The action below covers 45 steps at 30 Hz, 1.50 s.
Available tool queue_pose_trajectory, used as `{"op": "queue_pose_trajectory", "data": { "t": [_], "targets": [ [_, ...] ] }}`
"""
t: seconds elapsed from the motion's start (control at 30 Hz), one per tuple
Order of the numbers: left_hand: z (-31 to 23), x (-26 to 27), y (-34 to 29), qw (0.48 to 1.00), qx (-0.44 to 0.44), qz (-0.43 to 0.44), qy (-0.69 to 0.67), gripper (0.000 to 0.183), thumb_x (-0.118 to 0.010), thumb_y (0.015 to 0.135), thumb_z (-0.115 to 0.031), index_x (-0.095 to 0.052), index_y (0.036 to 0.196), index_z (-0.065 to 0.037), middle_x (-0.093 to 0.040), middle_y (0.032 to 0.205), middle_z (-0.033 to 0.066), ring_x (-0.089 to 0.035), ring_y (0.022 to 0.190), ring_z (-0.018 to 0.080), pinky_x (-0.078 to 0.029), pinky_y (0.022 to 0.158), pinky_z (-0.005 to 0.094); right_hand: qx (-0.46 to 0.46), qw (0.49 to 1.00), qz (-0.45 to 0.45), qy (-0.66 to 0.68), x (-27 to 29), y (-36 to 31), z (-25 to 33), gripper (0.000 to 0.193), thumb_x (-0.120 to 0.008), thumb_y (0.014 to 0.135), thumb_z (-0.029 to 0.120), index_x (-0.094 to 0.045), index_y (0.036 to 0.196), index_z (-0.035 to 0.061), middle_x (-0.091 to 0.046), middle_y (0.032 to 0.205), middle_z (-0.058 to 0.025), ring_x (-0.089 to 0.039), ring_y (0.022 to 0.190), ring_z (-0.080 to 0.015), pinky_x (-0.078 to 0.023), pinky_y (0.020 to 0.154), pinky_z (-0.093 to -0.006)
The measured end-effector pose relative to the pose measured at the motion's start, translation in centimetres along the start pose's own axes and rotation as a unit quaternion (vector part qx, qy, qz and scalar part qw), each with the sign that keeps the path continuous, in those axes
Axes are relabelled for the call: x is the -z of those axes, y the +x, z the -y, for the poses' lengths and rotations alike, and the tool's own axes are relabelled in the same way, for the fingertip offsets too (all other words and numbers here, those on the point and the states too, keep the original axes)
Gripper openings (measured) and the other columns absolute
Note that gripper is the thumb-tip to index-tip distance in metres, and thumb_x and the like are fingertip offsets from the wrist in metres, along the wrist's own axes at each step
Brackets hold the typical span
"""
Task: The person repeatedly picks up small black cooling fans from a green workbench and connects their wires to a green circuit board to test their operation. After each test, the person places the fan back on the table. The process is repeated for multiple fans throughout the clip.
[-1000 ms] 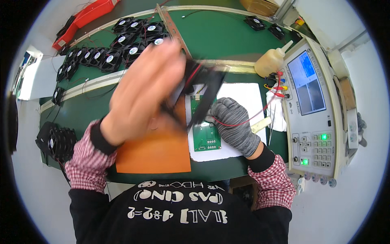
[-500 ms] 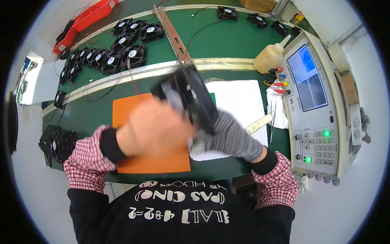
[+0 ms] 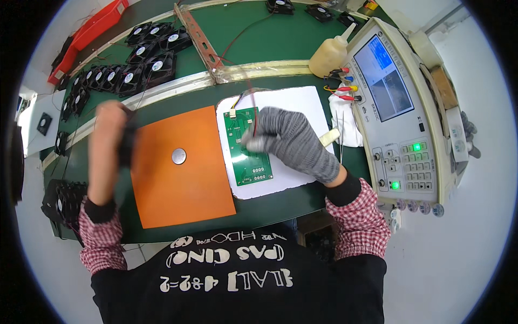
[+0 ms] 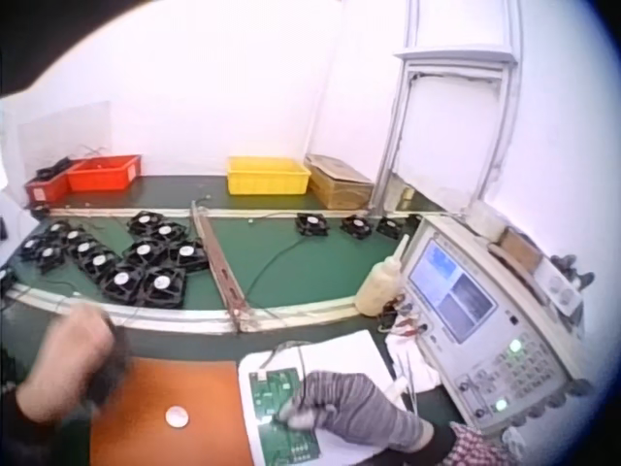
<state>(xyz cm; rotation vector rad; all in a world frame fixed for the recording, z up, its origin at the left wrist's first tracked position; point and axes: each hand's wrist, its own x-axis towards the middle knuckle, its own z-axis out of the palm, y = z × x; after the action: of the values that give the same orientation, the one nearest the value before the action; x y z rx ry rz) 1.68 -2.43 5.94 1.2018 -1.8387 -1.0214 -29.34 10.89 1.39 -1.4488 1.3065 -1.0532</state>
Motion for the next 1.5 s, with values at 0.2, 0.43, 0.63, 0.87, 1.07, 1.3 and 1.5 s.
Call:
{"op": "queue_pose_trajectory", "data": {
  "t": [0.2,0.43,0.63,0.87,1.07,1.3,1.5],
  "targets": [
    [2.5,-4.2,-3.2,0.976,-0.101,0.155,0.112,0.037,-0.073,0.082,-0.024,-0.055,0.107,-0.003,-0.045,0.121,0.0164,-0.045,0.117,0.0307,-0.036,0.101,0.0358,0.042,0.993,-0.072,-0.087,-1.1,0.9,-3.1,0.024,-0.067,0.084,0.001,-0.067,0.108,0.0041,-0.066,0.09,-0.0074,-0.065,0.088,-0.0198,-0.052,0.081,-0.0318],
    [2.1,-5.0,-3.9,0.93,-0.256,0.165,0.205,0.102,-0.089,0.057,-0.032,-0.041,0.14,0.0,-0.046,0.133,0.0185,-0.045,0.121,0.0357,-0.032,0.104,0.0474,0.203,0.905,-0.026,-0.373,-1.2,1.0,-2.1,0.03,-0.068,0.075,-0.001,-0.068,0.105,0.0073,-0.064,0.088,-0.0102,-0.063,0.085,-0.0295,-0.053,0.076,-0.0383],
    [-0.6,-3.2,-5.0,0.859,-0.406,0.065,0.306,0.093,-0.088,0.061,-0.031,-0.045,0.137,0.003,-0.057,0.124,0.0157,-0.053,0.11,0.0328,-0.037,0.096,0.0437,0.144,0.957,-0.063,-0.245,-1.2,1.0,-3.0,0.025,-0.068,0.078,-0.001,-0.069,0.102,0.0079,-0.063,0.093,-0.0101,-0.063,0.092,-0.0266,-0.052,0.083,-0.037],
    [-4.4,0.3,-7.7,0.931,-0.185,0.292,-0.112,0.088,-0.077,0.069,-0.059,-0.052,0.122,0.007,-0.061,0.104,0.0201,-0.062,0.093,0.0329,-0.05,0.082,0.0458,0.16,0.969,-0.064,-0.179,-0.9,0.8,-4.1,0.017,-0.074,0.073,0.0,-0.068,0.088,0.0059,-0.063,0.092,-0.0074,-0.061,0.093,-0.0263,-0.051,0.085,-0.0373],
    [-6.9,0.9,-7.9,0.943,-0.047,0.325,-0.061,0.043,-0.067,0.086,-0.024,-0.056,0.118,0.002,-0.064,0.098,0.0222,-0.065,0.085,0.0319,-0.054,0.074,0.0398,0.191,0.956,-0.062,-0.213,-0.7,0.8,-3.7,0.017,-0.074,0.073,0.001,-0.068,0.088,0.0064,-0.064,0.087,-0.0076,-0.061,0.092,-0.027,-0.051,0.084,-0.0376],
    [-4.3,-0.7,-6.9,0.814,-0.55,-0.037,0.184,0.043,-0.06,0.093,-0.029,-0.056,0.122,0.001,-0.061,0.112,0.0242,-0.062,0.099,0.0336,-0.053,0.079,0.0403,0.22,0.938,-0.074,-0.258,-1.1,0.8,-4.1,0.017,-0.072,0.076,0.0,-0.068,0.09,0.008,-0.066,0.09,-0.0077,-0.062,0.091,-0.0291,-0.052,0.082,-0.0385],
    [-4.7,-8.2,5.4,0.843,-0.495,-0.096,0.186,0.062,-0.081,0.07,-0.013,-0.056,0.126,-0.002,-0.053,0.132,0.0196,-0.051,0.119,0.0385,-0.043,0.099,0.0417,0.124,0.982,-0.129,-0.052,-1.3,-0.1,-3.3,0.011,-0.065,0.085,-0.002,-0.068,0.095,0.0041,-0.065,0.093,-0.0076,-0.063,0.086,-0.0186,-0.051,0.076,-0.03]
  ]
}}
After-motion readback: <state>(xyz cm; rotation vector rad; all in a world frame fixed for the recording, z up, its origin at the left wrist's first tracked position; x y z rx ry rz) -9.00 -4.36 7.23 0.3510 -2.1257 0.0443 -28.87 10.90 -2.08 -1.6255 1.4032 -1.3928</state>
